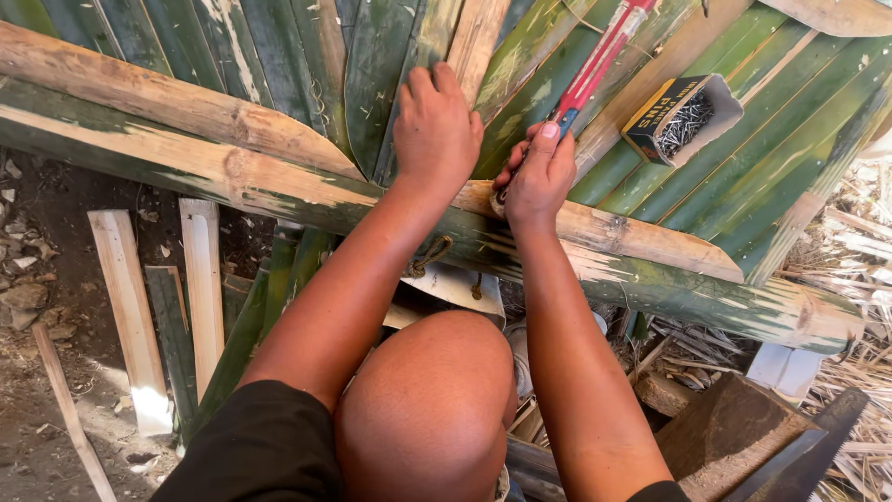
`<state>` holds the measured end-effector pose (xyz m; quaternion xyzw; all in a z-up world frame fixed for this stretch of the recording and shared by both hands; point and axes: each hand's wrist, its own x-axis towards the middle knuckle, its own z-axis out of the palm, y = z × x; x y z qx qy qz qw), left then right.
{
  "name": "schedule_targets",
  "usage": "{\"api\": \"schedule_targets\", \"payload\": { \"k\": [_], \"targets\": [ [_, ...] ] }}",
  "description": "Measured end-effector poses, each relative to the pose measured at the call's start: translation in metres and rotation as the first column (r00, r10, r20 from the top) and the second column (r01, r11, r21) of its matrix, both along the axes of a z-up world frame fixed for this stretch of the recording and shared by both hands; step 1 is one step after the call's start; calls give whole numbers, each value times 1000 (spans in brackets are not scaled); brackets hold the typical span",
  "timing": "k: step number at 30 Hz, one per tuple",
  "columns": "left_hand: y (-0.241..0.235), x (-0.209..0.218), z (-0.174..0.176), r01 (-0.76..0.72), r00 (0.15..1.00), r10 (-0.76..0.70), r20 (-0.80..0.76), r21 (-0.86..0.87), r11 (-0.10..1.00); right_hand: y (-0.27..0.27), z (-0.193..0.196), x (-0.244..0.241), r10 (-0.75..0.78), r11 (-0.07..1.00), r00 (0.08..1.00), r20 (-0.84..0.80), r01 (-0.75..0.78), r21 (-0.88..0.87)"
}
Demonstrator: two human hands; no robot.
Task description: The person is assembling a bamboo structure by hammering nails into bamboo strips and sawing a wooden plank to size. They use a hammer to secure the strips and a hand saw to cut the wood, working on the ground.
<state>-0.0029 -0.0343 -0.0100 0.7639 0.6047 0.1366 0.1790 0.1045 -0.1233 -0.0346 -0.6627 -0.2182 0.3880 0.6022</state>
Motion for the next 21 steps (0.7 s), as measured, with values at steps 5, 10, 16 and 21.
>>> {"api": "schedule_targets", "payload": {
  "k": [5, 10, 16, 21],
  "targets": [
    [1, 0, -2, 18, 1000, -17, 18, -42, 999, 3, 2, -1, -13, 1000, 1000, 7, 13, -11],
    [5, -5, -3, 51, 998, -48, 39, -69, 996, 5, 1, -1, -15, 1000, 1000, -4, 15, -5],
    [14, -11, -1, 92, 995, -88, 40, -100, 991, 4, 0, 0, -3, 1000, 1000, 2, 3, 2],
    [16, -19, 1, 132, 991, -126, 52, -122, 984, 2, -1, -1, -9, 1000, 1000, -6, 9, -7]
  ]
}}
